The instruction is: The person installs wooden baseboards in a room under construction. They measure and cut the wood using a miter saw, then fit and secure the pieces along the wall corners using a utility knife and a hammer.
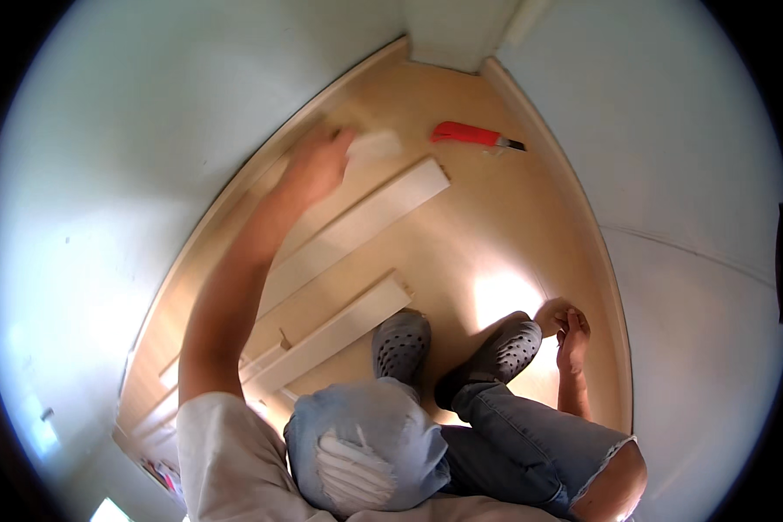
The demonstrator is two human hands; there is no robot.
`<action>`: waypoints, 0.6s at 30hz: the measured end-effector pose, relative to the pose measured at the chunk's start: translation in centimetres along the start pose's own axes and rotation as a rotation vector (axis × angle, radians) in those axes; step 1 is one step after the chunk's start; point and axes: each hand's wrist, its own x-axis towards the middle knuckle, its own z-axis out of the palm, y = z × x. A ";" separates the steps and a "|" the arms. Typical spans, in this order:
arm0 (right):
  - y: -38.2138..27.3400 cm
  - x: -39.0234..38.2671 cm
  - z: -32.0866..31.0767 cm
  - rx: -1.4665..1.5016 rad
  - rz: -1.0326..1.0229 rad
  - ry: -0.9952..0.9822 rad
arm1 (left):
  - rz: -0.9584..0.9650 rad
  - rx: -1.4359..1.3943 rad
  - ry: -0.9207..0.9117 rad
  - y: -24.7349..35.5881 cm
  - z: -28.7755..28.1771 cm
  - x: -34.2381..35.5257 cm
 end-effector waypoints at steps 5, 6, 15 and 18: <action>-5.1 -0.4 8.7 -0.368 -0.182 -0.364 | -0.609 -0.227 -0.088 -1.3 4.9 -29.7; -4.5 0.8 10.2 -0.419 -0.282 -0.457 | -0.682 -0.206 0.046 0.2 6.4 -35.2; -10.6 -4.4 26.8 -0.982 -0.620 -0.994 | -1.258 -0.499 0.037 16.4 4.7 -46.8; -13.6 -5.9 31.1 -1.297 -1.056 -0.912 | -1.276 -0.487 0.040 16.5 2.6 -45.6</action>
